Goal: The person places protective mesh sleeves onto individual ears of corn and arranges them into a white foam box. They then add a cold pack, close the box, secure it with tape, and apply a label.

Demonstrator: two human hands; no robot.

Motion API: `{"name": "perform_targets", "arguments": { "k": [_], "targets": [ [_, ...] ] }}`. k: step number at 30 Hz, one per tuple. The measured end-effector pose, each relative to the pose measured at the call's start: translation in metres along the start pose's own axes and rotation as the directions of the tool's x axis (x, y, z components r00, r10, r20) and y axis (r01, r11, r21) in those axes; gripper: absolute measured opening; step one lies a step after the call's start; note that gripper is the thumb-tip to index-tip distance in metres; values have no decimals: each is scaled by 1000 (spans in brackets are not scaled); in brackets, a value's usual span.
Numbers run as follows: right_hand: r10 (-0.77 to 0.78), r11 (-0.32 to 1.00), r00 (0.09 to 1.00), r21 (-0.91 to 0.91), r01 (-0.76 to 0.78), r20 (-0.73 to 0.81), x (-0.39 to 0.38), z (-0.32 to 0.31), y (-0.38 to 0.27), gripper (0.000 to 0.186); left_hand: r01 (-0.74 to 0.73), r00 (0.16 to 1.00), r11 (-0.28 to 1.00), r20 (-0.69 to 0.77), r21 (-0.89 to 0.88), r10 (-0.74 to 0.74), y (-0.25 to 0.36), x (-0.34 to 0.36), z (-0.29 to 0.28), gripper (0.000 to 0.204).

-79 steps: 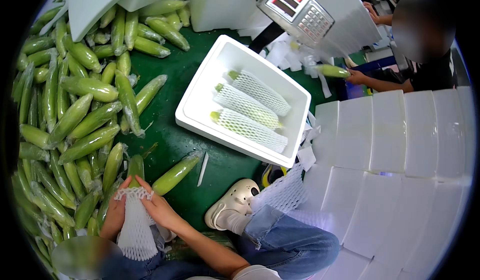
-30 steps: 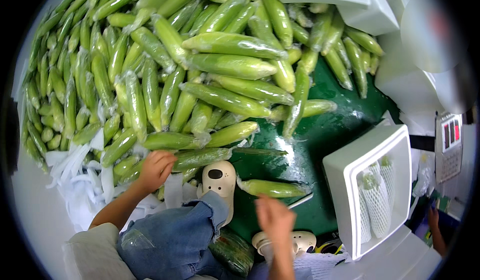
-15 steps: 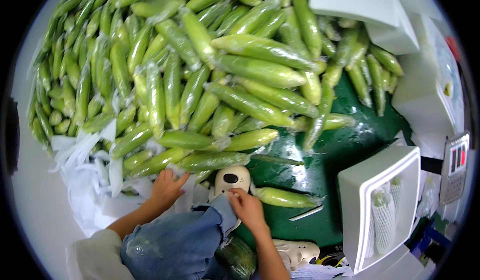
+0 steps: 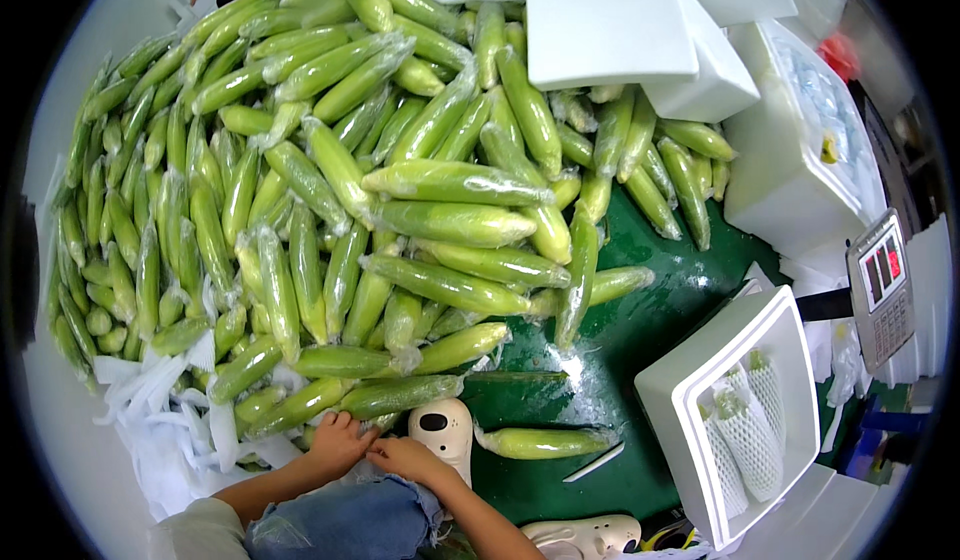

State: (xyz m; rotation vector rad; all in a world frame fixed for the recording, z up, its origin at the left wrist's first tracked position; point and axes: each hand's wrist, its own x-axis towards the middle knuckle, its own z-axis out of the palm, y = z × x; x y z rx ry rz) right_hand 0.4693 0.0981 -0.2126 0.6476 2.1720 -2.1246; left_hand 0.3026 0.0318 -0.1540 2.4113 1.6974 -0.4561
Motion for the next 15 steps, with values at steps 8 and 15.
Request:
{"name": "perform_targets", "arguments": {
  "k": [8, 15],
  "targets": [
    [40, 694, 879, 646, 318, -475, -18, -41, -21, 42, 68, 940, 254, -24, -965, -341, -24, 78, -104, 35],
    [239, 372, 840, 845, 384, -487, -57, -153, -87, 72, -362, 823, 705, -564, -611, -66, -16, 191, -139, 22]
  ]
}}
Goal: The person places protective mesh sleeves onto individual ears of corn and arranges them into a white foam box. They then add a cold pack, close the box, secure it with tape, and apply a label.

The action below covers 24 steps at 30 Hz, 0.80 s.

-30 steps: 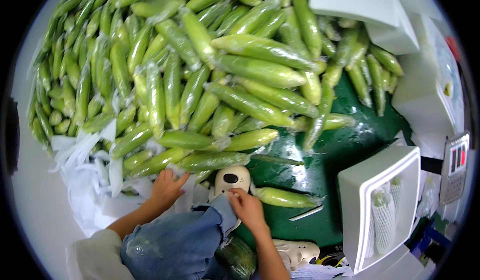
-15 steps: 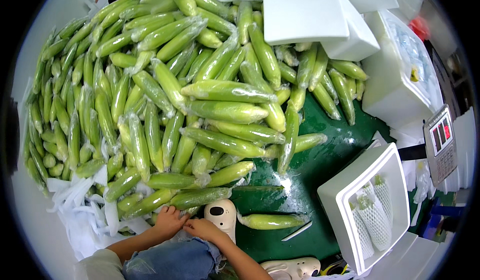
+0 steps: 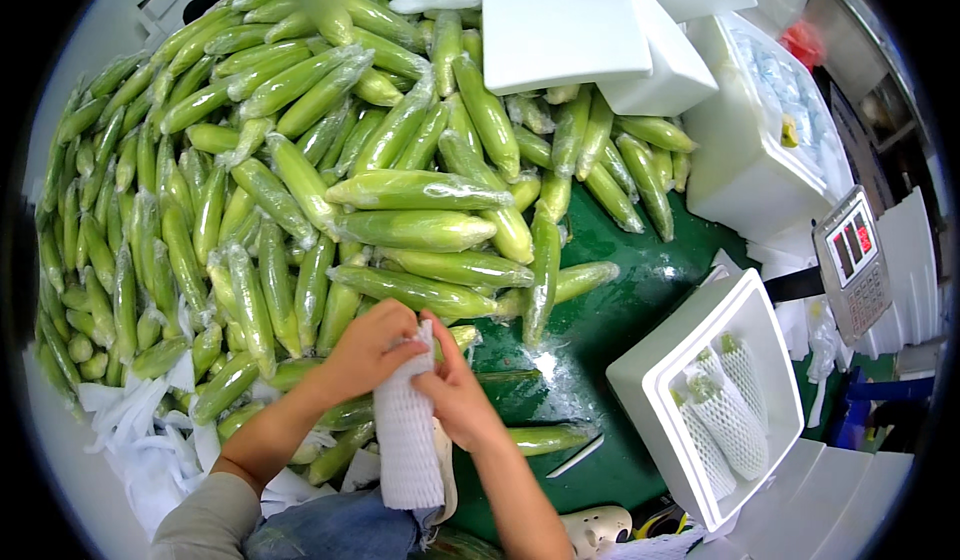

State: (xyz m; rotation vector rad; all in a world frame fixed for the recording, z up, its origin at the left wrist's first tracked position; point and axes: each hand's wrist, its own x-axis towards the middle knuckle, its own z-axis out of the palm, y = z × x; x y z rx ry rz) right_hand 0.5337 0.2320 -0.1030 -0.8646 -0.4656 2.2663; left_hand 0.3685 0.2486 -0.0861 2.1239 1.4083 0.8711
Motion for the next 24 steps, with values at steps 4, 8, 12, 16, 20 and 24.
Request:
{"name": "perform_targets", "arguments": {
  "k": [4, 8, 12, 16, 20, 24],
  "targets": [
    [36, 926, 999, -377, -32, 3, -5, -41, -18, 35, -158, 984, 976, -56, 151, 168, 3, 6, 25, 21],
    [-196, 922, 980, -343, 178, -18, 2, -46, -10, 11, 531, 819, 482, 277, -697, -502, -7, -11, 40, 25],
    [-32, 974, 999, 227, 22, 44, 11, -55, -10, 23, 718, 472, 613, 878, -329, -81, -9, -5, 5, 29],
    [95, 789, 977, -613, 43, 191, 38, -84, -46, 44, 603, 772, 29, 574, -797, -274, -18, 9, 6, 31],
    [-766, -105, 623, -987, 123, 159, 102, -45, -128, 43, 388, 632, -4, 269, -922, -727, -41, 68, 23, 36],
    [-506, 133, 860, -991, -1, -69, 147, -22, -135, 48, 361, 729, 530, -123, -768, -674, -73, 94, 18, 46]
  ]
}}
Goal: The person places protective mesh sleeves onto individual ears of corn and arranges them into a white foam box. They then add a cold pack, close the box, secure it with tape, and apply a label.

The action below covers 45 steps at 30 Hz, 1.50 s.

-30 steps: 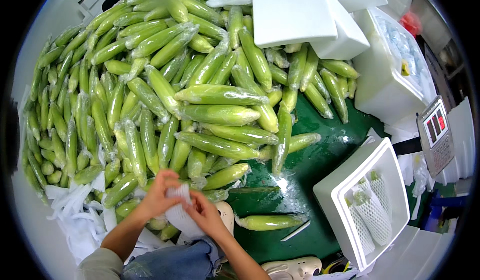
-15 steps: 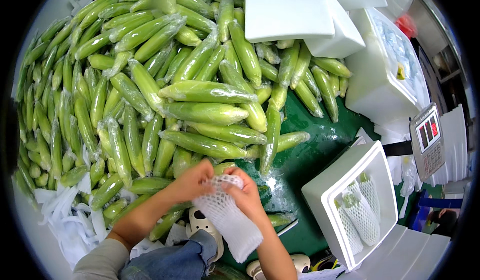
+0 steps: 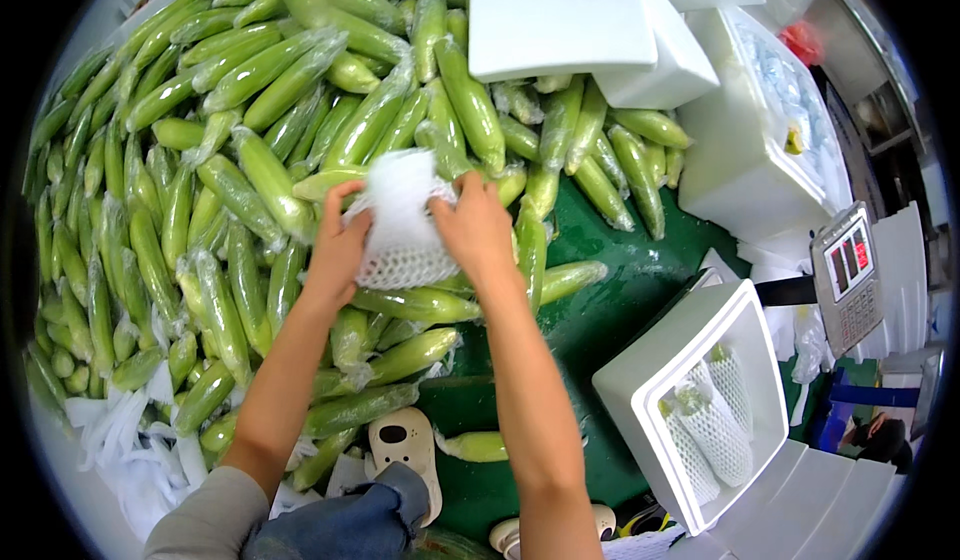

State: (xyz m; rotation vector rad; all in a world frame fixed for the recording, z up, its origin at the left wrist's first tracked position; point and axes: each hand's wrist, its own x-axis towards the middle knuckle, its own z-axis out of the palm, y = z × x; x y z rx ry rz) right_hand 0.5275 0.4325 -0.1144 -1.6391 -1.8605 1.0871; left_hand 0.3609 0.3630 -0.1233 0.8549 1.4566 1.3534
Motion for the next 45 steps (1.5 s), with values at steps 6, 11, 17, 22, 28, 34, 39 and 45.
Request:
{"name": "perform_targets", "arguments": {
  "k": [6, 11, 17, 22, 28, 34, 39, 45],
  "targets": [
    [-379, 915, 925, 155, 371, 19, -102, 26, -53, 32, 132, 972, 892, 233, -431, -31, 14, -61, -47, 53],
    [-407, 693, 868, 523, 496, -284, -225, 18, -51, 23, 607, 783, 739, 379, -292, -494, 11, -174, -56, 43],
    [476, 555, 848, 828, -82, -235, -300, 77, 52, 16, 799, 555, 600, 410, -22, -724, -95, -223, -12, 31],
    [543, 494, 766, 868, 39, -344, -282, 91, 133, 9, 80, 867, 957, 454, 278, -205, -141, -196, 30, 21],
    [598, 380, 755, 924, 27, -268, -300, 126, 181, 13, -39, 848, 830, 458, 557, -267, -176, -199, 28, 18],
    [453, 570, 854, 820, -57, -255, -260, 132, 145, 8, 323, 766, 918, 506, 231, -397, -272, -162, -34, 31],
    [325, 499, 923, 867, 19, -207, -271, 50, 90, 7, 714, 654, 699, 313, 48, -689, -89, -202, 8, 38],
    [148, -351, 785, 773, -528, 602, -317, -95, 69, 65, 369, 754, 925, 611, -89, -242, -25, -214, 89, 66]
  ]
}}
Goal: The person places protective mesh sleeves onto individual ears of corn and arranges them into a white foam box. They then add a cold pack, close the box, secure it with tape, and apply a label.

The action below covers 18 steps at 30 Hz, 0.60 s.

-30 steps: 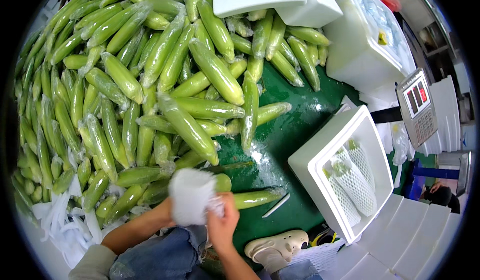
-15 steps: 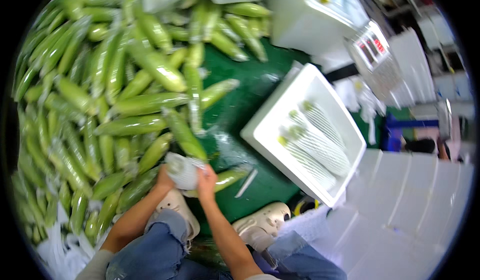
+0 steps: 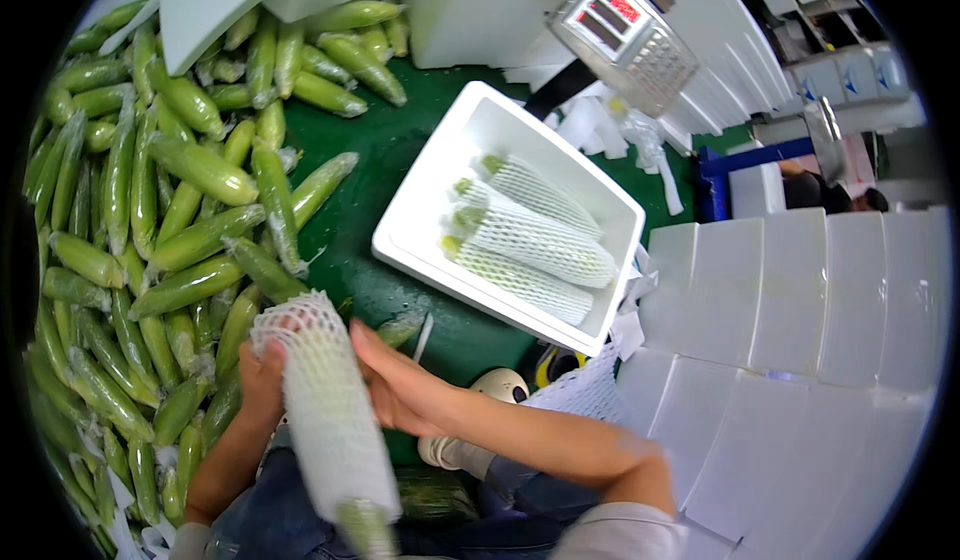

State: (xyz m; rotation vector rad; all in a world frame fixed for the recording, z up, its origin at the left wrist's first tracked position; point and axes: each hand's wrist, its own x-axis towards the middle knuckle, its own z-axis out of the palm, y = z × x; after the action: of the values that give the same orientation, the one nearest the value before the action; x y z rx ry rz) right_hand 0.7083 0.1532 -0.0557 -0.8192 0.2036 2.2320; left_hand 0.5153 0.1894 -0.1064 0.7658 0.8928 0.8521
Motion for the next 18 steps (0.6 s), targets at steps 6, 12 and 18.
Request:
{"name": "perform_targets", "arguments": {
  "k": [6, 12, 18],
  "targets": [
    [-309, 946, 935, -158, 284, -174, -172, -42, -69, 72, -730, 665, 520, 635, 443, 393, 49, 84, 143, 86],
    [-920, 382, 324, -309, 871, -222, -208, -128, -98, 80, -904, 428, -58, 901, 425, -73, -17, 183, 259, 78],
    [-892, 406, 341, -189, 894, -297, -189, -178, -89, 78, -943, 305, -61, 775, 327, -554, -17, 192, 281, 77]
  ]
}}
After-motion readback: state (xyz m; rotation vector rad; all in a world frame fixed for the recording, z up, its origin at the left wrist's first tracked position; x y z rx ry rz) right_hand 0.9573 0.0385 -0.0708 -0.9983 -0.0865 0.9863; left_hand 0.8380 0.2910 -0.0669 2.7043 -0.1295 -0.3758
